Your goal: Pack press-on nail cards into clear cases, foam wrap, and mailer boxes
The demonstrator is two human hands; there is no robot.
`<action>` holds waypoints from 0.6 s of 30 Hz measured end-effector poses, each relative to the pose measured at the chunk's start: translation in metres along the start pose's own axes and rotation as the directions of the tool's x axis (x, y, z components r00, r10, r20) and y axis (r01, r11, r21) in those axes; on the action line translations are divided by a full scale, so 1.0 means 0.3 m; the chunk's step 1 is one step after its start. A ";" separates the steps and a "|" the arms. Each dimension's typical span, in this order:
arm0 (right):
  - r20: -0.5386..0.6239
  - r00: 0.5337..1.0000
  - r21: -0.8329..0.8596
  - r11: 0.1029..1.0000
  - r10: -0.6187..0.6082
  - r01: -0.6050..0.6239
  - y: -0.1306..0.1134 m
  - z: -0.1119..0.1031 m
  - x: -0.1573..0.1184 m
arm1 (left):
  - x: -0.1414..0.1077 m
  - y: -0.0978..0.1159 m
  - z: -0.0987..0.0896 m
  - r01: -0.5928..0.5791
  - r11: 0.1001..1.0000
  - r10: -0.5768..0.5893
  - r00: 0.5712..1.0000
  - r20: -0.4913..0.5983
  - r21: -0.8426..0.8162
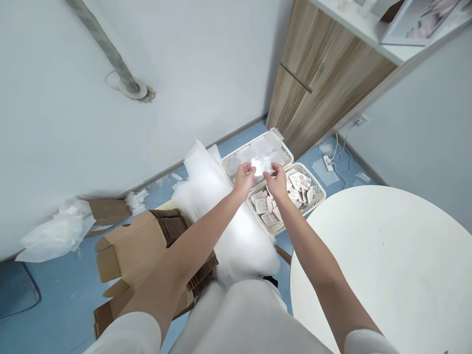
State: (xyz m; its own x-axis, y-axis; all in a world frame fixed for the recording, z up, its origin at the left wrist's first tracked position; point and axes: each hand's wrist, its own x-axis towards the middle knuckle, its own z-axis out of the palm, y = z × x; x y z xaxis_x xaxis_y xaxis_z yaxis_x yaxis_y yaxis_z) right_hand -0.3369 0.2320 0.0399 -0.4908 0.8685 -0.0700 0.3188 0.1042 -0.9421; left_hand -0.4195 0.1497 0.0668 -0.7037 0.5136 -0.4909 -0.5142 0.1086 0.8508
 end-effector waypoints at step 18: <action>-0.231 0.973 0.170 0.985 -0.002 0.042 -0.040 -0.190 -0.970 | -0.717 -0.226 -0.251 -0.301 0.942 0.194 0.847 0.495 0.147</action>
State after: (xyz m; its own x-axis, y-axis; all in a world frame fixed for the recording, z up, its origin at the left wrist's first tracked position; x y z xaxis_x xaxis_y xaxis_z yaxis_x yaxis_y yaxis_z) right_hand -0.1516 0.0058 0.0902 -0.2907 0.9568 0.0094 0.1553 0.0569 -0.9862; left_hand -0.2702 -0.0321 0.1006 -0.4532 0.8773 -0.1580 -0.2005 0.0724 0.9770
